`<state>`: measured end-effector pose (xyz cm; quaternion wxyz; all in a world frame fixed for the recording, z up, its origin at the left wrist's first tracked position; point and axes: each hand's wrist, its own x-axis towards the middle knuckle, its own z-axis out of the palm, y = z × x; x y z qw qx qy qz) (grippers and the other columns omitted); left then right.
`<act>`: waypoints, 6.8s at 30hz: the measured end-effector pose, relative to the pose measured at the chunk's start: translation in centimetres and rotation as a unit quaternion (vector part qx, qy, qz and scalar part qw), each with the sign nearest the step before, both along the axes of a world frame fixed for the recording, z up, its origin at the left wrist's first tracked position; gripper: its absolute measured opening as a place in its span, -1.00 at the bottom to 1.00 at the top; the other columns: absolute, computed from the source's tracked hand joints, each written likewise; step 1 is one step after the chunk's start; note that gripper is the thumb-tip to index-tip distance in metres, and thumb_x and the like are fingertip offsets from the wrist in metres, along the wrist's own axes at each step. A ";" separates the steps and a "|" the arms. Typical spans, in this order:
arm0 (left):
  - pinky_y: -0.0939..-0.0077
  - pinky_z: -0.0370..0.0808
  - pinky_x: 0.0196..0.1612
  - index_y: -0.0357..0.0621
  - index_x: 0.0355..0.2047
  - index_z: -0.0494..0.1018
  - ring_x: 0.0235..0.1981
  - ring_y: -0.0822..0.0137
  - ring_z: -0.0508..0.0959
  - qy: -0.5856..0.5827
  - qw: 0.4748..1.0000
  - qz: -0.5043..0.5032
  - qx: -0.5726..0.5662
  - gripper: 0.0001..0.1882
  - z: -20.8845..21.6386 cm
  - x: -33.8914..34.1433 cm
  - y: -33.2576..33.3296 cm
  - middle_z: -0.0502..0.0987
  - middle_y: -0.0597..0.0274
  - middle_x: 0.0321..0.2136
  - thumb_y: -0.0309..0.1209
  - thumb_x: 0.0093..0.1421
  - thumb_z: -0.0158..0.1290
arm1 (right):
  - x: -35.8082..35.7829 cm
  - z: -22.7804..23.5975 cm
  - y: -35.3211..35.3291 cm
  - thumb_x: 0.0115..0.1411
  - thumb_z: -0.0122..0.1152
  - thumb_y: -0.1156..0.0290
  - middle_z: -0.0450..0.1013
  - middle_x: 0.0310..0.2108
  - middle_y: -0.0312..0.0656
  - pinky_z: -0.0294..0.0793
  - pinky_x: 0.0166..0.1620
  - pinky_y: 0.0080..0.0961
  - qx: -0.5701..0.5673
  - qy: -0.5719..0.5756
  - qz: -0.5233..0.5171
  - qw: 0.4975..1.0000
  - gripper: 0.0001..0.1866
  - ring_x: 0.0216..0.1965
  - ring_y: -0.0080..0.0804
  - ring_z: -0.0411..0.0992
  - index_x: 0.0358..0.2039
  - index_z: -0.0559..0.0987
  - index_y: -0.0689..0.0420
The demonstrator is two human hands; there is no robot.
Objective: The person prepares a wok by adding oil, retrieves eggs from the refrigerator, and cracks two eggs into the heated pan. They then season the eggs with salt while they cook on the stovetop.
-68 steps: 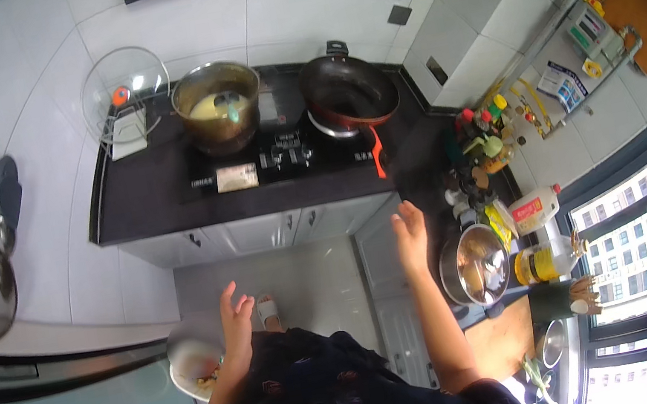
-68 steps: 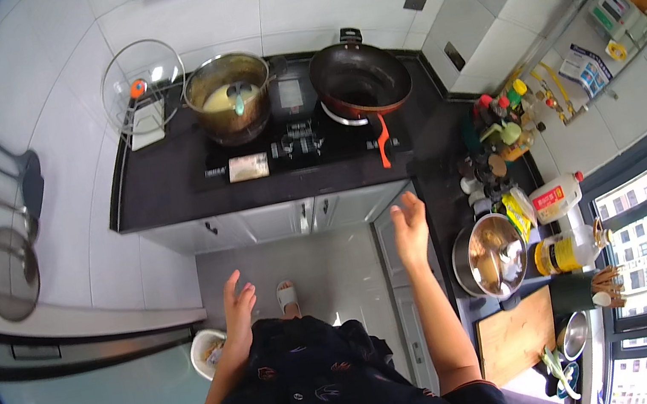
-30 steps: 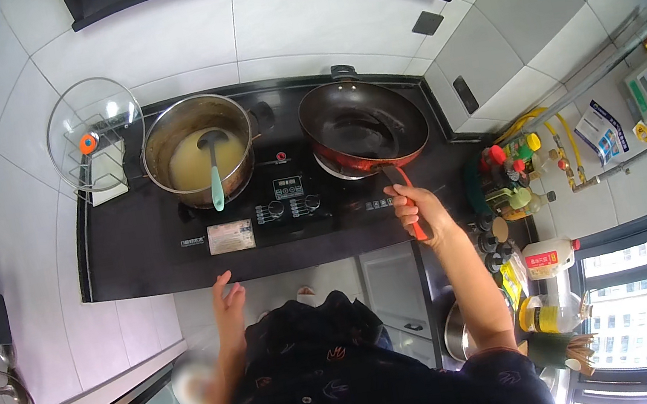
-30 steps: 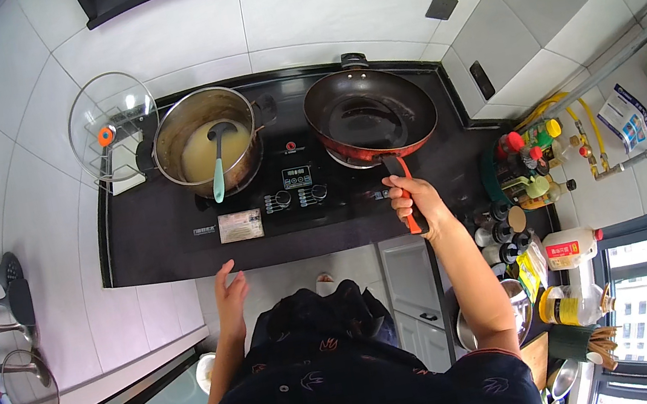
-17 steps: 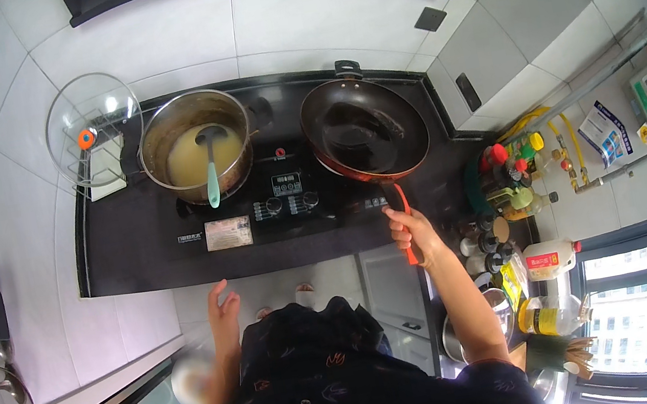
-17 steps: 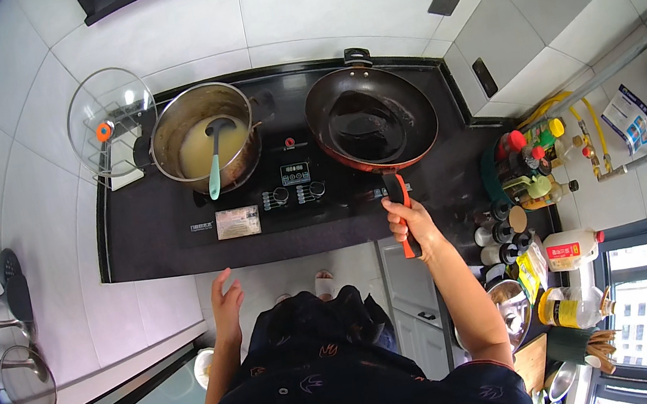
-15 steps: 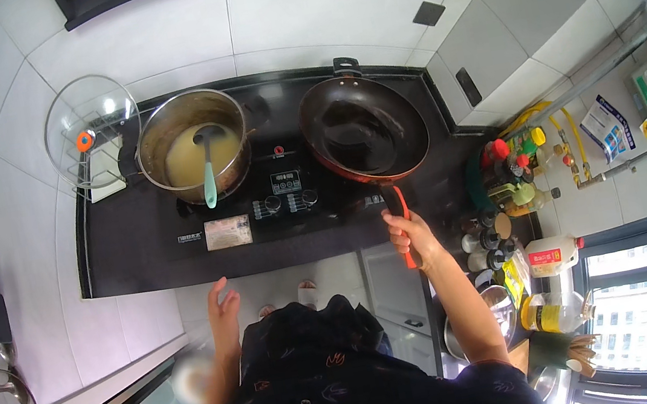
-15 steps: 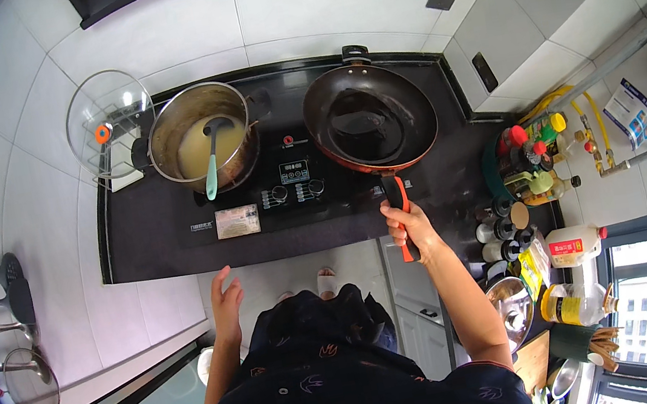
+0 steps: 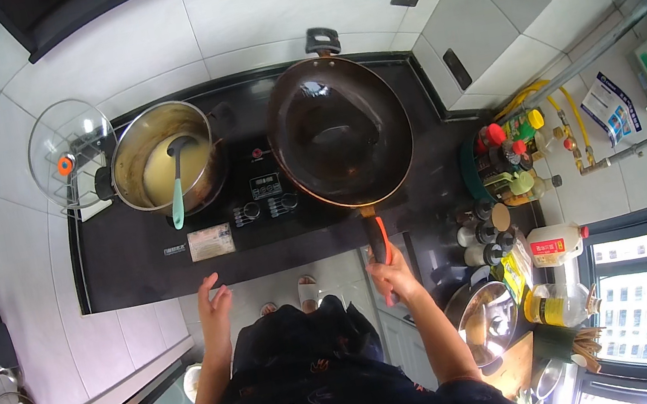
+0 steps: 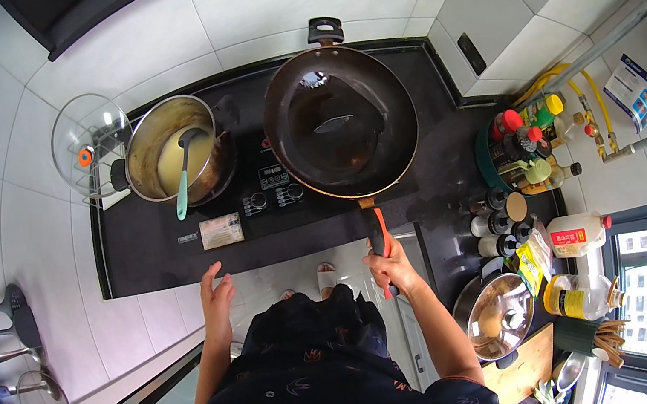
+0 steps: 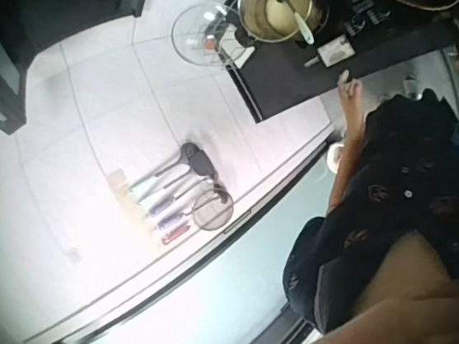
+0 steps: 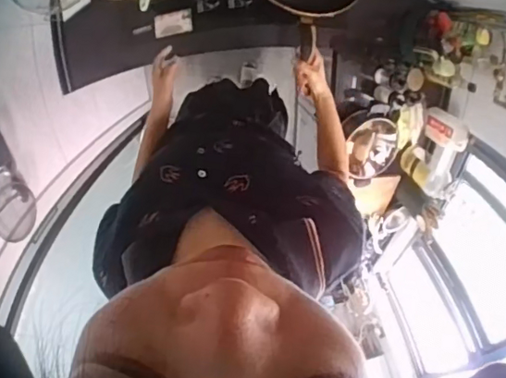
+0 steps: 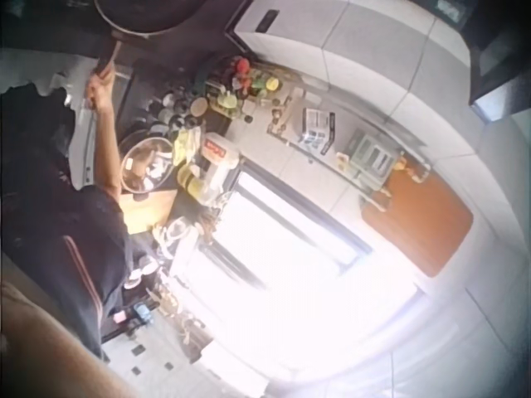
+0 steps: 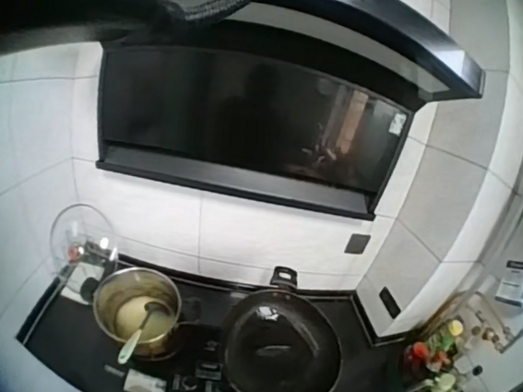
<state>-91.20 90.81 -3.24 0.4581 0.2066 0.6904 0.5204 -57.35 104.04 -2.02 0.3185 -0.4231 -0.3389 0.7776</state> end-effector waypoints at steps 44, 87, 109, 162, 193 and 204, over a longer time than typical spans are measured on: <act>0.39 0.29 0.14 -0.01 0.15 0.29 0.09 0.39 0.37 -0.025 0.999 0.016 0.029 -0.55 0.3 -2.2 1.4 0.26 0.32 0.18 -0.36 0.25 0.02 | 1.1 9.8 -9.8 0.00 0.15 0.66 0.17 -0.75 -0.31 0.03 -0.86 -0.65 -0.102 0.165 0.002 0.981 -0.65 -0.91 -0.61 0.09 -0.21 0.28 0.20; 0.56 0.35 0.02 -0.09 0.11 0.32 0.03 0.37 0.42 -0.024 0.995 0.086 0.042 -0.54 -1.6 -3.9 2.2 0.25 0.20 0.16 -0.44 0.19 0.06 | 2.6 13.2 -9.0 -0.02 0.07 0.69 0.14 -0.79 -0.27 0.11 -0.88 -0.57 -0.099 0.076 -0.029 0.992 -0.62 -0.94 -0.54 0.07 -0.16 0.25 0.25; 0.49 0.32 0.06 -0.02 0.14 0.30 -0.01 0.44 0.40 -0.003 0.991 0.130 0.020 -0.54 -2.9 -5.1 -3.0 0.31 0.35 0.08 -0.42 0.21 0.02 | 2.3 8.6 0.2 0.02 0.06 0.66 0.19 -0.81 -0.30 0.22 -0.84 -0.54 0.124 -0.220 -0.066 0.965 -0.69 -0.91 -0.49 0.16 -0.22 0.27 0.18; 0.48 0.39 0.07 -0.12 0.15 0.28 0.06 0.26 0.40 -0.087 0.996 0.002 0.005 -0.50 -4.4 -5.6 -6.3 0.17 0.11 0.24 -0.53 0.17 0.06 | 2.0 -4.7 -7.8 0.26 0.12 0.25 0.46 -0.11 -0.17 0.51 -0.24 -0.46 0.075 -0.224 -0.269 0.934 -0.66 -0.30 -0.38 0.51 0.01 0.39 0.05; 0.34 0.43 0.07 -0.08 0.16 0.28 0.11 0.15 0.40 0.066 0.761 0.645 0.024 -0.45 0.6 20.8 -50.7 0.01 -0.08 0.30 -0.50 0.14 0.10 | -16.3 1.2 -38.7 0.23 0.04 0.56 0.45 -0.06 -0.13 0.52 -0.25 -0.59 0.273 0.000 0.587 0.763 -0.76 -0.29 -0.44 0.55 -0.07 0.42 0.25; 0.24 0.40 0.10 -0.23 0.32 -0.12 0.13 0.07 0.36 0.171 0.522 0.833 -0.074 -0.15 -1.7 36.2 -80.2 -0.13 -0.15 0.31 -0.46 0.13 0.12 | -15.9 1.2 -77.1 0.22 0.01 0.59 0.45 -0.10 -0.14 0.49 -0.23 -0.56 0.280 0.120 0.804 0.511 -0.75 -0.27 -0.42 0.52 -0.07 0.42 0.22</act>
